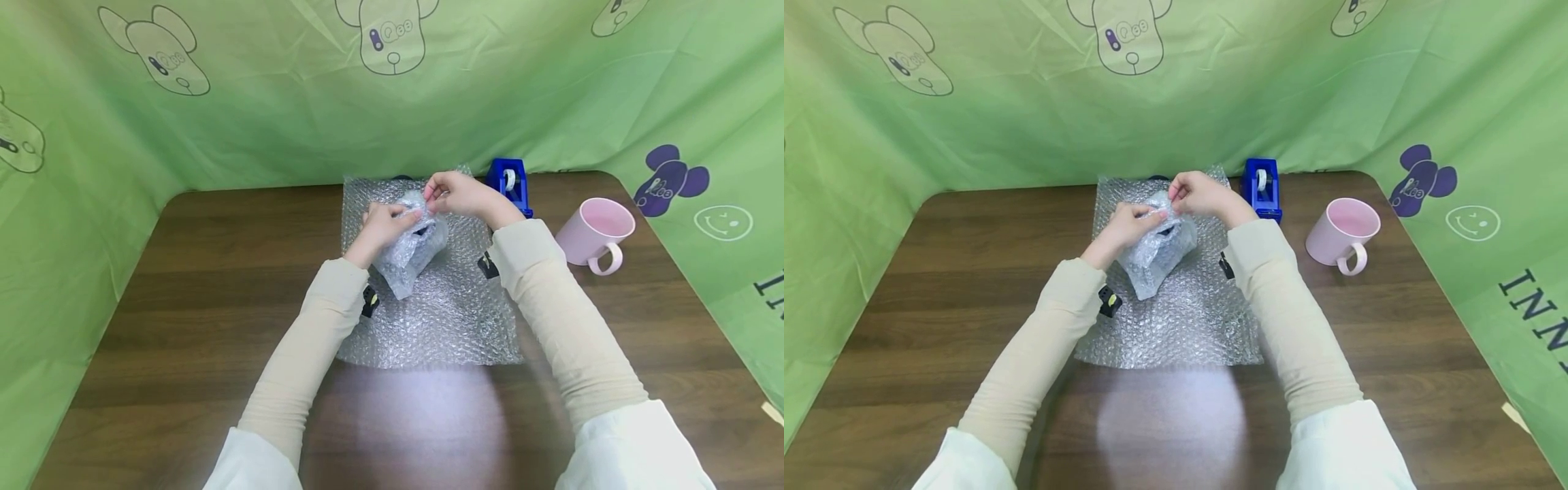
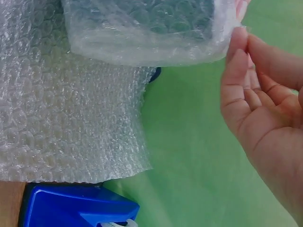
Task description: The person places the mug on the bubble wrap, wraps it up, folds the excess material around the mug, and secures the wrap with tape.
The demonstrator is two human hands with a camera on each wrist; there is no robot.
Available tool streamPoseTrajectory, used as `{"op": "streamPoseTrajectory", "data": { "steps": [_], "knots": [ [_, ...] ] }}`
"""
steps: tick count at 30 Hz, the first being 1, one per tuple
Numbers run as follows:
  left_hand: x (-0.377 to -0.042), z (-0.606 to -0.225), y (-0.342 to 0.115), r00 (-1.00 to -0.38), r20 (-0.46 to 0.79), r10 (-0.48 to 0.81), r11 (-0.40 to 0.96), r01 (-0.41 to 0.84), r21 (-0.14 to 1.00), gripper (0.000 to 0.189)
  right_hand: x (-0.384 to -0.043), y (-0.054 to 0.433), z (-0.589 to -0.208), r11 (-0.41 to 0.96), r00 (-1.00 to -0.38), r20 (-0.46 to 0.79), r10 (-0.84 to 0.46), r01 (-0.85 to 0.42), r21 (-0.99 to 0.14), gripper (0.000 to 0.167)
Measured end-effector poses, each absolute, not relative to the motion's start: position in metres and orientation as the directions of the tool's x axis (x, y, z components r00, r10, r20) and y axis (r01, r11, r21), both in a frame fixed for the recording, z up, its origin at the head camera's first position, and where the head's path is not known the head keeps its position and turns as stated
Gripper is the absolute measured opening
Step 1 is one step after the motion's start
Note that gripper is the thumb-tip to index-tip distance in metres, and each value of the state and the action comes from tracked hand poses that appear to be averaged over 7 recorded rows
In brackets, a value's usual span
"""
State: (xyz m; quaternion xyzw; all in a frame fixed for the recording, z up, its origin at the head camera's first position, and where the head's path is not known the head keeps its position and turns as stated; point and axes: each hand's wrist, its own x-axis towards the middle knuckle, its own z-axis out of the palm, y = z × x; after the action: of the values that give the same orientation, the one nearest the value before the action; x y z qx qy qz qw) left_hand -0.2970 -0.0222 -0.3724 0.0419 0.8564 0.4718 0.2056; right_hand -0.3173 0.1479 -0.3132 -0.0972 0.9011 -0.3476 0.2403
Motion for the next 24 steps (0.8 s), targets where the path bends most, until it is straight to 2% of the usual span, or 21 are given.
{"op": "streamPoseTrajectory", "data": {
  "steps": [8,12,15,18,21,24],
  "knots": [
    [-0.299,-0.373,-0.022,-0.888,-0.371,0.271,0.461,-0.219,0.860,0.038,-0.316,0.150,-0.317,0.769,-0.895,-0.279,-0.349,-0.103,-0.632,0.011],
    [-0.296,-0.373,-0.019,-0.926,-0.287,0.245,0.533,-0.118,0.838,0.036,-0.315,0.148,-0.318,0.791,-0.910,-0.239,-0.339,-0.139,-0.595,0.011],
    [-0.293,-0.371,-0.017,-0.964,-0.150,0.219,0.648,0.029,0.761,0.036,-0.315,0.148,-0.320,0.787,-0.916,-0.239,-0.323,-0.119,-0.605,0.010],
    [-0.290,-0.368,-0.014,-0.974,-0.050,0.219,0.721,0.127,0.682,0.034,-0.315,0.150,-0.322,0.771,-0.921,-0.243,-0.305,-0.090,-0.630,0.010],
    [-0.290,-0.364,-0.013,-0.970,-0.044,0.240,0.734,0.151,0.662,0.031,-0.314,0.152,-0.326,0.749,-0.926,-0.235,-0.295,-0.071,-0.659,0.009],
    [-0.292,-0.360,-0.012,-0.963,-0.089,0.256,0.726,0.130,0.675,0.028,-0.314,0.154,-0.329,0.725,-0.932,-0.216,-0.291,-0.068,-0.685,0.009]
  ]
}}
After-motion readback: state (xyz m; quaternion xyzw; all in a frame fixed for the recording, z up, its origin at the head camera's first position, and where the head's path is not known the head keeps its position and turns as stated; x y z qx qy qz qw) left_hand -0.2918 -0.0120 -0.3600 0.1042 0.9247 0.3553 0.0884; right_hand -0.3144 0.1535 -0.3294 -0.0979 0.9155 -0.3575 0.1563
